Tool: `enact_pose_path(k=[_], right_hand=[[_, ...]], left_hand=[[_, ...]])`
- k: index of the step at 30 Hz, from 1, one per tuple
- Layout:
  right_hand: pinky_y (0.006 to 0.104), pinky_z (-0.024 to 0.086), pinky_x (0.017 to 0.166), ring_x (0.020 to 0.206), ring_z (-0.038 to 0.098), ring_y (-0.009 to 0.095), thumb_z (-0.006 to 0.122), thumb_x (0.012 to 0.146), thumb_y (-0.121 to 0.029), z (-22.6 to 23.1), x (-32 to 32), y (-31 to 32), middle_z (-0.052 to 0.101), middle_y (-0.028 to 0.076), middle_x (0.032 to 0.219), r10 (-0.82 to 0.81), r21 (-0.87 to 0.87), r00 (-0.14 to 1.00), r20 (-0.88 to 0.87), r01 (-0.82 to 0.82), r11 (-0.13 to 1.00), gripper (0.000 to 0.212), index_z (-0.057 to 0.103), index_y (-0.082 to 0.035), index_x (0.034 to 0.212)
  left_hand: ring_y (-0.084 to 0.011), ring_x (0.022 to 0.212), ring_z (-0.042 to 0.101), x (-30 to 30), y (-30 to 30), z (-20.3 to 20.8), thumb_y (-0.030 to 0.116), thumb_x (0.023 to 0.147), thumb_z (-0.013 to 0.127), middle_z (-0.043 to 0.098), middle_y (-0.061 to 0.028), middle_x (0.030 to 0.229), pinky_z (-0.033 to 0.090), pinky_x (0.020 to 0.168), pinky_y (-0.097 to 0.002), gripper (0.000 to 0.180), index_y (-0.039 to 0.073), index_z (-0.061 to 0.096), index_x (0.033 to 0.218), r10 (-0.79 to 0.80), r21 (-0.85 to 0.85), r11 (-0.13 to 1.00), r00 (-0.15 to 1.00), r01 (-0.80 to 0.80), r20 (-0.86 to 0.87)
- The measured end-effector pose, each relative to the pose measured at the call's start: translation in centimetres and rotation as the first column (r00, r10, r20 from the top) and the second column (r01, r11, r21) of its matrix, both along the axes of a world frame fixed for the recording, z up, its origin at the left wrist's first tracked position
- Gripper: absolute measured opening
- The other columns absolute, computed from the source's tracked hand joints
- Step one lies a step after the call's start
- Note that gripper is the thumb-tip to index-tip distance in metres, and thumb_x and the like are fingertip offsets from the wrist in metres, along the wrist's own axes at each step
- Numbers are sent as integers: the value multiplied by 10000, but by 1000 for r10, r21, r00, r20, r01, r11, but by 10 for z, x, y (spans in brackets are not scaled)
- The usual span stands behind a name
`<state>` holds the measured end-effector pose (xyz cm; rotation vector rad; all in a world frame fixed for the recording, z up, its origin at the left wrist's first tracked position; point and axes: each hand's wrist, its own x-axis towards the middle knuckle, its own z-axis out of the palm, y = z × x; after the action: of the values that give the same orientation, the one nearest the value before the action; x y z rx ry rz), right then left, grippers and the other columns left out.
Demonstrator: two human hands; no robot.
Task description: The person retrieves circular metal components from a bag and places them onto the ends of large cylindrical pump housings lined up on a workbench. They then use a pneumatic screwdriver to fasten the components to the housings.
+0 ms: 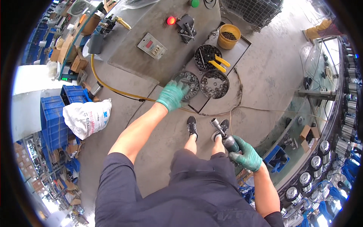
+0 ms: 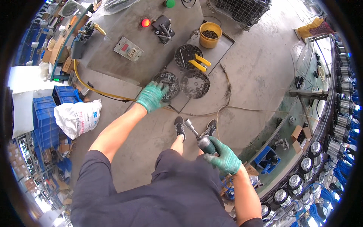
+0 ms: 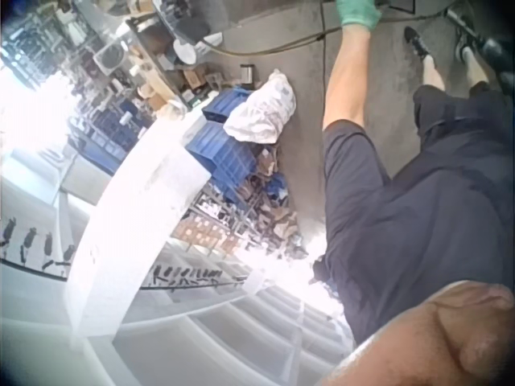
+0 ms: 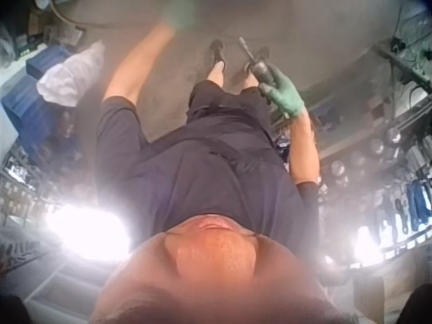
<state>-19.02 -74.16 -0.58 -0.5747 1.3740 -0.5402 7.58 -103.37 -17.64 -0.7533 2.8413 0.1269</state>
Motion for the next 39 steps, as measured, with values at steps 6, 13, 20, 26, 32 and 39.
enact_pose_path(k=[6,13,20,26,32,39], right_hand=[[273,491,730,789,540,89,771,832,-268,-9,3,-3,614,1,948,37,-53,997,-65,-40,998,763,469,-77,1506],[270,487,765,812,535,94,771,827,-278,-6,2,-5,611,-2,972,37,-15,997,-61,-38,999,778,464,-86,1515],[313,502,904,974,584,138,790,817,-291,-3,3,-8,651,55,1165,9,17,998,-58,-8,1000,808,456,-58,1515],[307,495,927,1007,583,136,785,836,-282,-9,6,-7,651,54,1196,24,10,997,-67,-24,1000,788,456,-59,1516],[295,500,863,915,572,121,771,836,-259,-9,10,-9,649,41,1097,12,-23,997,-82,-14,1000,766,468,-70,1514],[281,488,765,796,528,112,760,830,-268,-8,10,-13,623,14,971,20,-8,993,-119,-21,1000,755,484,-84,1508]], left_hand=[[-382,1130,541,-17,11,-9,517,846,727,575,-185,1227,443,988,-505,597,193,646,1341,99,29,995,991,-96,-94],[-386,1073,571,-18,7,-18,511,854,722,608,-186,1149,487,916,-501,522,176,689,1253,65,47,997,976,-56,-209],[-385,1002,600,-22,3,-14,516,849,724,627,-193,1070,508,848,-499,501,171,700,1211,38,60,998,983,-28,-179],[-371,980,605,-25,5,-7,483,869,711,629,-182,1054,514,819,-498,384,173,719,1096,-23,35,999,989,29,-147],[-368,939,617,-20,1,-12,449,867,721,626,-167,1036,541,746,-481,321,177,724,1036,-36,127,990,982,61,-188],[-364,921,627,-24,-1,-13,450,868,722,640,-155,1017,549,753,-472,346,144,734,1030,-42,113,992,984,62,-170]])
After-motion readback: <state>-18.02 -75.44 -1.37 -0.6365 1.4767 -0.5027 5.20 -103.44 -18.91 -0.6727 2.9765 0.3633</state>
